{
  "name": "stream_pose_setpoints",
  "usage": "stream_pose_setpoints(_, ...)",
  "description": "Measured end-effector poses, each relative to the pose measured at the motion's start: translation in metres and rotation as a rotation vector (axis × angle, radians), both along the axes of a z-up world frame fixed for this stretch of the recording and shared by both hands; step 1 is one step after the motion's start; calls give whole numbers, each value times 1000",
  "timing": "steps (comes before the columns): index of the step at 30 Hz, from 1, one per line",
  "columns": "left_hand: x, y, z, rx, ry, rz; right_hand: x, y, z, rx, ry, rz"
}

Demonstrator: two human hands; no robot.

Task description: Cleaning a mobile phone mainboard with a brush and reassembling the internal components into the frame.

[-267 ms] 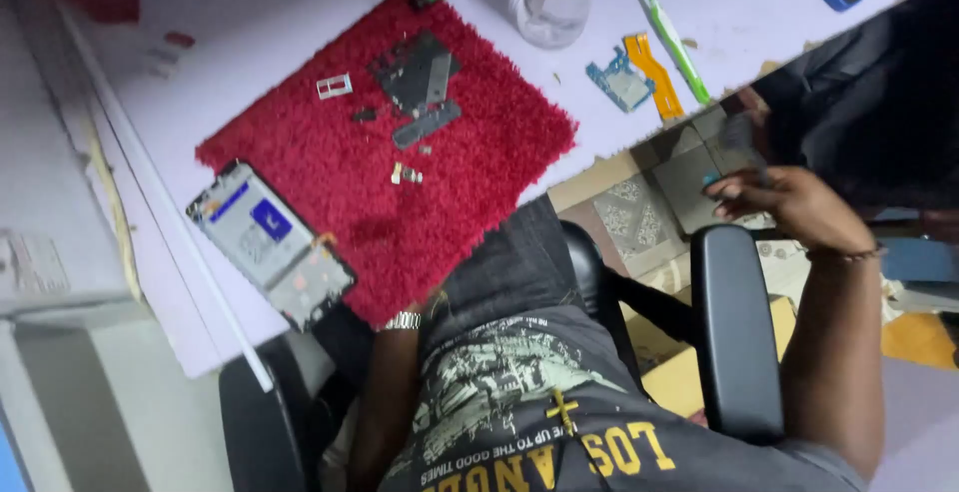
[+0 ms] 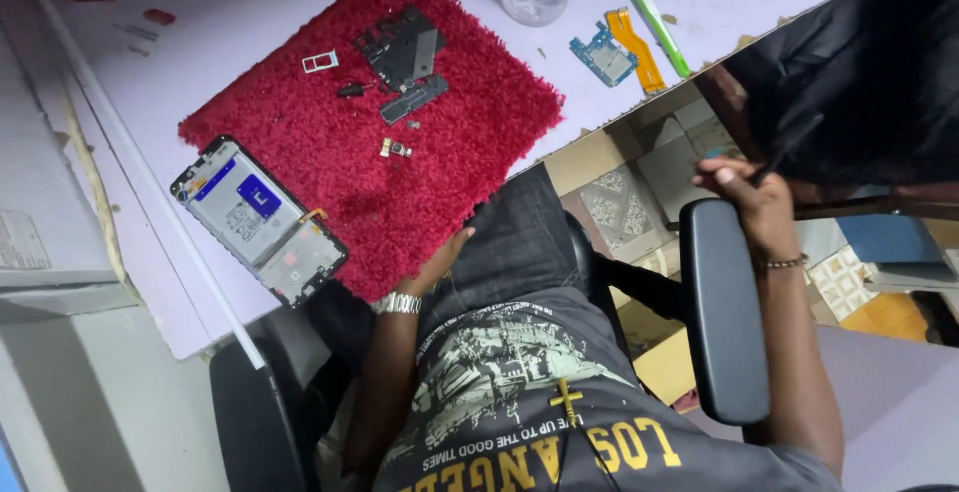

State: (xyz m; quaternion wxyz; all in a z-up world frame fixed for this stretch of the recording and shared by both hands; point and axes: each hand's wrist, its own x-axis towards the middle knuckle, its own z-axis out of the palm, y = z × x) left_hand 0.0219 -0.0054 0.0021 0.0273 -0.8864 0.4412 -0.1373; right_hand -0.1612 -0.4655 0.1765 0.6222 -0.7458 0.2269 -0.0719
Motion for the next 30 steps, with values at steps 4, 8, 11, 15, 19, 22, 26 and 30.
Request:
stream_pose_setpoints(4, 19, -4, 11, 51, -109, -41, 19, 19, -6, 133, 64, 9)
stream_pose_setpoints(8, 22, -20, 15, 49, -6, -119, 41, 38, 21, 78, 140, 258)
stream_pose_setpoints(11, 29, -45, 22, 36, 58, -185, 48, 42, 62, -183, 110, 347)
stream_pose_setpoints(15, 26, -71, 26, 26, 155, -260, 68, 76, 130, -642, -273, 628)
stream_pose_setpoints(19, 3, -81, 37, 22, 281, -302, 137, 113, 136, -1230, -592, 502)
stream_pose_setpoints(22, -19, -92, 66, -17, 371, -302, 193, 135, 127, -1352, -688, 447)
stream_pose_setpoints(26, -2, -80, 85, -47, 406, -266, 206, 143, 113, -1384, -636, 464)
stream_pose_setpoints(30, -26, -60, 70, -78, 536, -280, 176, 161, 114, -1456, -645, 436)
